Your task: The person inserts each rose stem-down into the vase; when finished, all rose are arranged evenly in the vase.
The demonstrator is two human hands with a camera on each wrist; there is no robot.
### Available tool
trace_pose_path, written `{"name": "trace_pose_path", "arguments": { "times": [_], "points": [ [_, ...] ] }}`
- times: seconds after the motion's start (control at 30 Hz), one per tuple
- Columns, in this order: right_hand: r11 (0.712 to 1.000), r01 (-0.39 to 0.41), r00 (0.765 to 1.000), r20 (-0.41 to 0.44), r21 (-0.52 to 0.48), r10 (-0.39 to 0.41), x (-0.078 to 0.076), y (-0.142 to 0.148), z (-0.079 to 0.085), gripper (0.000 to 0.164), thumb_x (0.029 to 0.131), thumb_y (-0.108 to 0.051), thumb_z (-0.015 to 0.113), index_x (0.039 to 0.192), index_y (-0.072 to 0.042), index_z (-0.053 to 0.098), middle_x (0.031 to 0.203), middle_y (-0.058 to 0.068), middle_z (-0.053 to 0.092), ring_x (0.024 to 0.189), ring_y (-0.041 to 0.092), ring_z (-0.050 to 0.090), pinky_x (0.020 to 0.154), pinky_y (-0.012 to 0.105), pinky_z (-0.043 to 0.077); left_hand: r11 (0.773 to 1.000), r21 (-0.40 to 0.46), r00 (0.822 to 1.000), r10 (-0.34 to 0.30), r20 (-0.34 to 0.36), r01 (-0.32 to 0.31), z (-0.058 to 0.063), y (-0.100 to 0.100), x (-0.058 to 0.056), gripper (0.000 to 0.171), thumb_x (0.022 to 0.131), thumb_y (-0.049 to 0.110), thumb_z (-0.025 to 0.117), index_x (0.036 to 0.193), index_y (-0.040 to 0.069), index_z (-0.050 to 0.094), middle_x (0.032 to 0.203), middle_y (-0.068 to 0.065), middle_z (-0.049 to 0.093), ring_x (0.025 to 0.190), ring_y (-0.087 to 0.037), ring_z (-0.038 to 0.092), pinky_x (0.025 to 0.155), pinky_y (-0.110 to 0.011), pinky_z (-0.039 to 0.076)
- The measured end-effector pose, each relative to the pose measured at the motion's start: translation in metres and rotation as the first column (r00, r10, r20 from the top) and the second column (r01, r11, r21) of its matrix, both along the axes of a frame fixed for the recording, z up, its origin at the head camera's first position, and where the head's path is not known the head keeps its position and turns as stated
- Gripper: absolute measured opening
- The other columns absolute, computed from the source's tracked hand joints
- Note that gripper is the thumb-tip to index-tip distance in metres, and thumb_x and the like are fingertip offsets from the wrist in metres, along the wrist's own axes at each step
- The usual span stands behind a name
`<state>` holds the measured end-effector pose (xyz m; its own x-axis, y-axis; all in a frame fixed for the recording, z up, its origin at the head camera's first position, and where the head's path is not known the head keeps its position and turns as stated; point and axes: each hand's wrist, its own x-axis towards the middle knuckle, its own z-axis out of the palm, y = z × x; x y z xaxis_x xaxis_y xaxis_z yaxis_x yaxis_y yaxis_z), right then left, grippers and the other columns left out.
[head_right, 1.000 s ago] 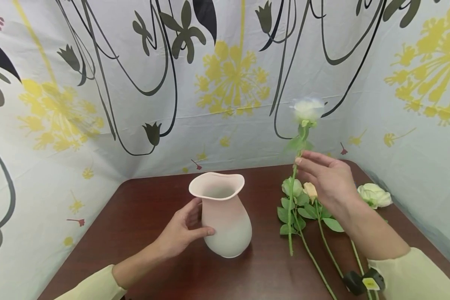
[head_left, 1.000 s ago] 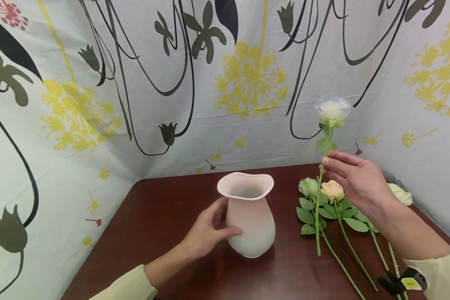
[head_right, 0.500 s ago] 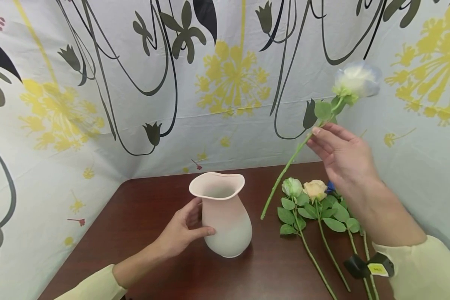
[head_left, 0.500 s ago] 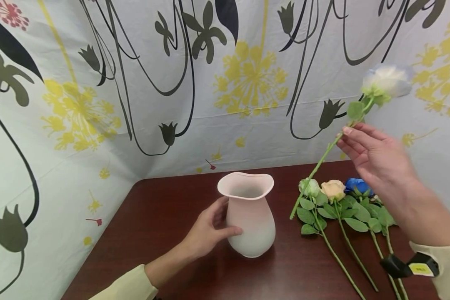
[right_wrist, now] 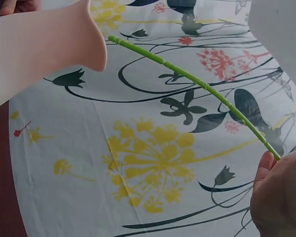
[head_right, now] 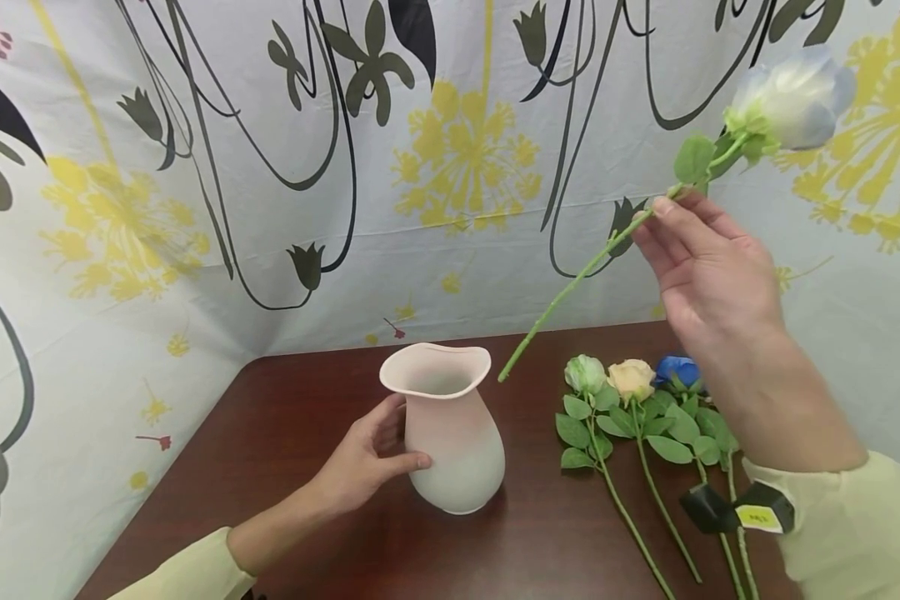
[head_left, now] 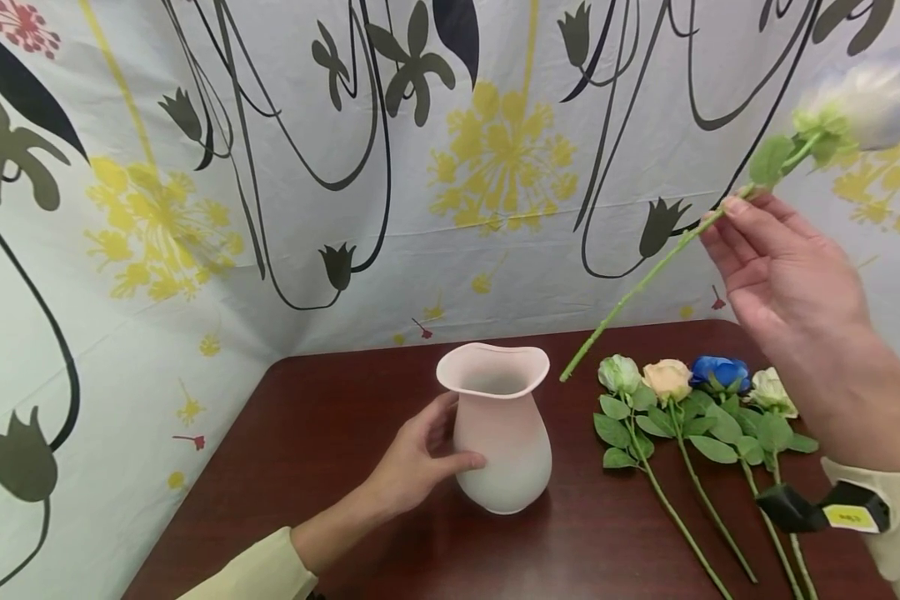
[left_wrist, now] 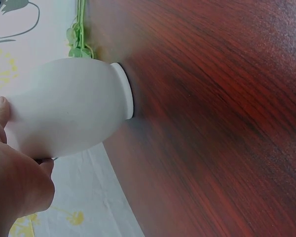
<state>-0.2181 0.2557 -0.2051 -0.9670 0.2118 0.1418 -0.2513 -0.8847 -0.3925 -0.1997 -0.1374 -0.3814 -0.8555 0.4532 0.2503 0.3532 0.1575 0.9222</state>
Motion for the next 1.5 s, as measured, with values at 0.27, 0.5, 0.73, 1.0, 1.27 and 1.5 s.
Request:
{"name": "trace_pose_path", "arguments": {
  "times": [0.27, 0.5, 0.73, 1.0, 1.27, 1.5],
  "points": [
    [1.000, -0.007, 0.999, -0.048, -0.013, 0.006, -0.001, -0.020, 0.006, 0.024, 0.092, 0.025, 0.064, 0.106, 0.006, 0.069, 0.092, 0.021, 0.073, 0.076, 0.035, 0.074, 0.081, 0.045, 0.064, 1.000, -0.003, 1.000, 0.001, -0.007, -0.001, 0.000, 0.000, 0.000, 0.080, 0.088, 0.010, 0.089, 0.156, 0.023, 0.050, 0.150, -0.002, 0.061, 0.130, -0.022, 0.063, 0.110, -0.047, 0.051],
    [0.998, -0.025, 0.997, -0.077, 0.062, 0.030, -0.002, -0.042, 0.003, 0.018, 0.093, 0.023, 0.064, 0.100, 0.008, 0.071, 0.091, 0.021, 0.075, 0.077, 0.034, 0.075, 0.077, 0.044, 0.065, 1.000, -0.009, 1.000, 0.003, -0.001, -0.003, 0.000, 0.000, 0.000, 0.080, 0.088, 0.011, 0.089, 0.157, 0.025, 0.050, 0.150, -0.001, 0.060, 0.130, -0.021, 0.063, 0.109, -0.045, 0.051],
    [0.987, -0.040, 0.995, -0.083, 0.154, 0.053, -0.006, -0.063, -0.007, 0.018, 0.092, 0.023, 0.067, 0.098, 0.008, 0.075, 0.093, 0.019, 0.077, 0.079, 0.032, 0.077, 0.078, 0.042, 0.065, 1.000, -0.010, 1.000, 0.001, 0.004, -0.001, 0.000, 0.000, 0.000, 0.081, 0.089, 0.012, 0.089, 0.158, 0.025, 0.049, 0.151, -0.001, 0.059, 0.131, -0.021, 0.063, 0.108, -0.039, 0.052],
    [0.928, -0.045, 0.997, -0.044, 0.369, 0.065, -0.010, -0.089, -0.028, 0.016, 0.091, 0.015, 0.075, 0.102, 0.005, 0.077, 0.106, 0.012, 0.073, 0.087, 0.023, 0.078, 0.085, 0.034, 0.063, 1.000, -0.007, 1.000, 0.005, 0.005, -0.005, -0.001, 0.000, 0.000, 0.081, 0.089, 0.013, 0.089, 0.158, 0.026, 0.048, 0.151, -0.001, 0.059, 0.131, -0.021, 0.062, 0.107, -0.037, 0.052],
    [0.815, -0.099, 0.995, 0.042, 0.571, 0.091, -0.013, -0.108, -0.050, 0.011, 0.094, 0.002, 0.079, 0.104, -0.004, 0.078, 0.111, 0.007, 0.068, 0.092, 0.016, 0.076, 0.090, 0.030, 0.061, 1.000, -0.009, 1.000, 0.009, 0.006, -0.009, 0.000, 0.000, 0.001, 0.080, 0.089, 0.013, 0.089, 0.158, 0.026, 0.048, 0.150, -0.001, 0.060, 0.130, -0.021, 0.063, 0.107, -0.038, 0.053],
    [0.689, -0.128, 0.991, 0.063, 0.714, 0.118, -0.014, -0.121, -0.058, 0.011, 0.097, -0.001, 0.076, 0.107, -0.004, 0.077, 0.104, 0.006, 0.073, 0.089, 0.017, 0.075, 0.090, 0.032, 0.061, 1.000, -0.006, 1.000, 0.007, 0.006, -0.007, 0.000, -0.001, 0.001, 0.081, 0.090, 0.013, 0.088, 0.159, 0.025, 0.048, 0.151, -0.001, 0.059, 0.131, -0.021, 0.063, 0.107, -0.035, 0.052]
  ]
}}
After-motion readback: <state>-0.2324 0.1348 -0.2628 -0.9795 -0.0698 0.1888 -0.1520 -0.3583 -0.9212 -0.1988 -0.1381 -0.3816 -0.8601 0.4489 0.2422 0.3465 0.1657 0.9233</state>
